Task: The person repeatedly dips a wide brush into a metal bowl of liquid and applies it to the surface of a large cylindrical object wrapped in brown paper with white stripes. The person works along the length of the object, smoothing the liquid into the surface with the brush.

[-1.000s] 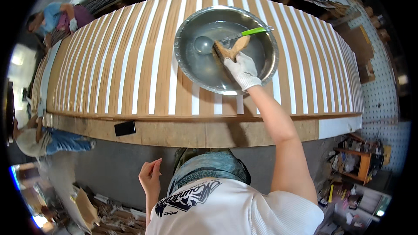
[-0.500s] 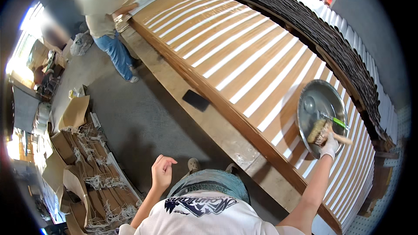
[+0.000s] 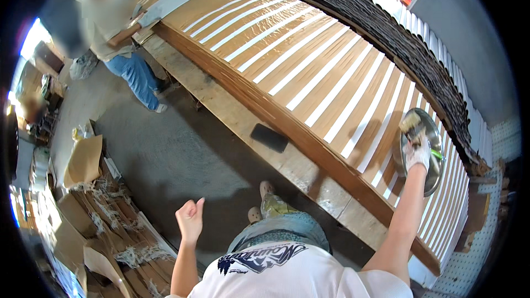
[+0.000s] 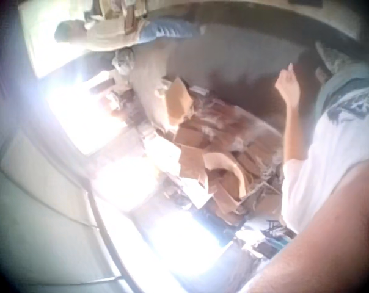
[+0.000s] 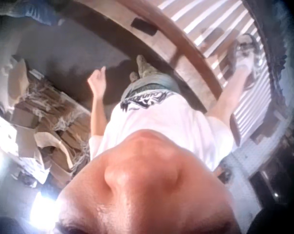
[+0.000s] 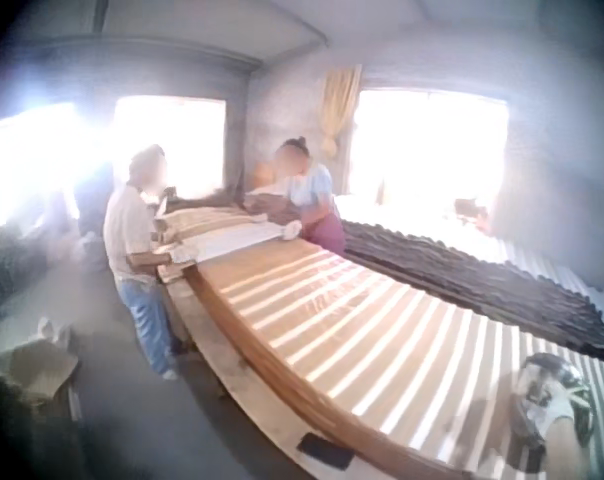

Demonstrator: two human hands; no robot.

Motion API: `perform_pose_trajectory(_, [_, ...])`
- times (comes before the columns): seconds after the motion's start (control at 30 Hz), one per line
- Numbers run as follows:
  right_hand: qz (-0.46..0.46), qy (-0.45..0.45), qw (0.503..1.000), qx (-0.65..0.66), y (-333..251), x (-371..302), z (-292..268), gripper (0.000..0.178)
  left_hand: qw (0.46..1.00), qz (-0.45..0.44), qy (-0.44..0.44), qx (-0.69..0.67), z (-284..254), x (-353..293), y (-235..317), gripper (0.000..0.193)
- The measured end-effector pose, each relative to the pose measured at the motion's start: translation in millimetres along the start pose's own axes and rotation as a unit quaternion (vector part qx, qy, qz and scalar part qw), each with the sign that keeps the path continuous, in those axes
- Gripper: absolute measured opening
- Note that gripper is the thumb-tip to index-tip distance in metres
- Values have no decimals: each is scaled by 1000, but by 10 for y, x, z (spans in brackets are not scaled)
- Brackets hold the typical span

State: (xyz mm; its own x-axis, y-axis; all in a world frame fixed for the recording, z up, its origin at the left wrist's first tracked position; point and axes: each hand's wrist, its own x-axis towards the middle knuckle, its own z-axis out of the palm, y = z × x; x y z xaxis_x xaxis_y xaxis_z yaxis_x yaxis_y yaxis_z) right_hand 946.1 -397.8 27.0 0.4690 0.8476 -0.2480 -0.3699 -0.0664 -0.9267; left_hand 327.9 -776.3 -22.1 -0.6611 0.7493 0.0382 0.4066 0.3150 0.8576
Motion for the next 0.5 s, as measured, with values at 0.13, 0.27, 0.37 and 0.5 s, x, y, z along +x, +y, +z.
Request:
perform_pose_trajectory(0.13, [32, -21, 998, -57, 207, -321, 1292, 22, 995, 72, -73, -3, 278, 709, 241, 50])
perform_pose_trajectory(0.27, [10, -68, 993, -96, 704, -244, 2236, 24, 985, 125, -120, -2, 595, 1345, 340, 41])
perform_pose_trajectory(0.37, [46, -116, 982, -140, 1116, -253, 2976, 27, 985, 58, -159, 14, 716, 1788, 210, 35])
perform_pose_trajectory(0.5, [48, -190, 975, -103, 1495, -190, 3723, 35, 953, 175, -231, 93, 857, 2528, 494, 16])
